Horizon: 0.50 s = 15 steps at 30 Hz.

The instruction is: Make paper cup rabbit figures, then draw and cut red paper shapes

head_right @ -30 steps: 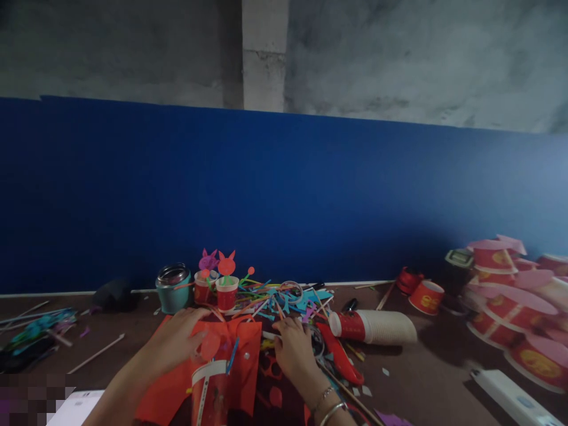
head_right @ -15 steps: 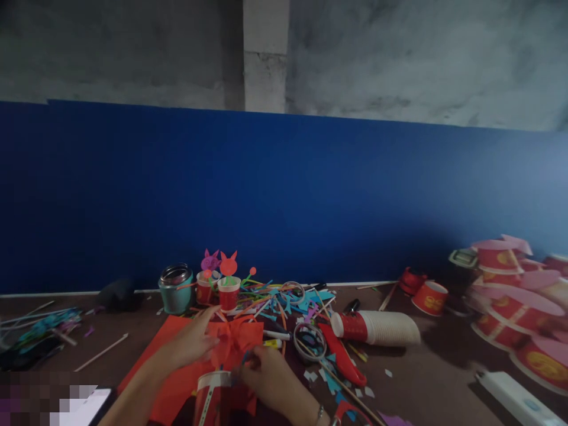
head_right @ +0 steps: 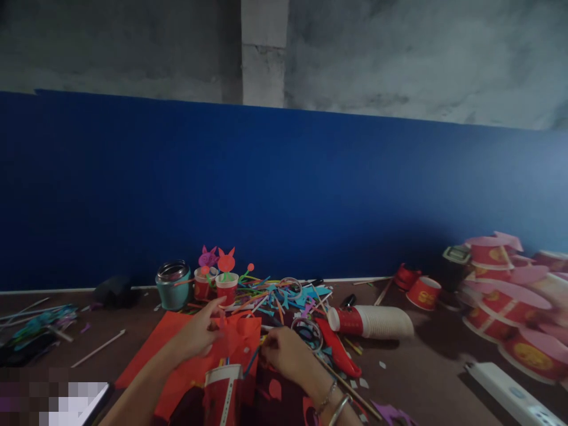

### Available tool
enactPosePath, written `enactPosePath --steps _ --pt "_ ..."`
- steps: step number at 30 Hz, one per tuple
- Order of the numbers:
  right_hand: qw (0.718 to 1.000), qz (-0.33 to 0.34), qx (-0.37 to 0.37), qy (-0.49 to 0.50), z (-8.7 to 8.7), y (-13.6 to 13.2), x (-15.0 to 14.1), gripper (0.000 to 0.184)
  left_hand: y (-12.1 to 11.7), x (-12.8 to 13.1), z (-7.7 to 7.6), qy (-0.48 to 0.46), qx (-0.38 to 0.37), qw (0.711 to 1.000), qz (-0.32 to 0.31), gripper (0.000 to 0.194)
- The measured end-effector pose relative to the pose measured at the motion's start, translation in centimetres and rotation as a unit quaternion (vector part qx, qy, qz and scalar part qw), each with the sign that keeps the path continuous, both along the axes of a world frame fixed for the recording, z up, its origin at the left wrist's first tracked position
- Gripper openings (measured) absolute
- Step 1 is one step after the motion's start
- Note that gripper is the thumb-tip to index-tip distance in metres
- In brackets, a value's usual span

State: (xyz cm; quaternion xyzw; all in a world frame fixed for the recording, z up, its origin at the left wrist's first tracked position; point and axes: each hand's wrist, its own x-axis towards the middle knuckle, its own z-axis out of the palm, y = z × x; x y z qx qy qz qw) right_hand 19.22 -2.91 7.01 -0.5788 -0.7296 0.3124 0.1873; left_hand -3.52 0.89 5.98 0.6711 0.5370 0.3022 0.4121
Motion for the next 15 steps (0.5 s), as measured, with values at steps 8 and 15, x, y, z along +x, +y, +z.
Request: enactPosePath --steps 8,15 --pt "0.957 0.018 -0.056 -0.284 2.2 -1.8 0.4 0.02 0.1 -1.5 4.1 -0.167 0.223 0.933 0.227 0.082" --pt "0.94 0.046 -0.033 -0.336 1.3 -2.0 -1.0 0.03 -2.1 -4.3 8.6 -0.27 0.414 0.764 0.416 0.071"
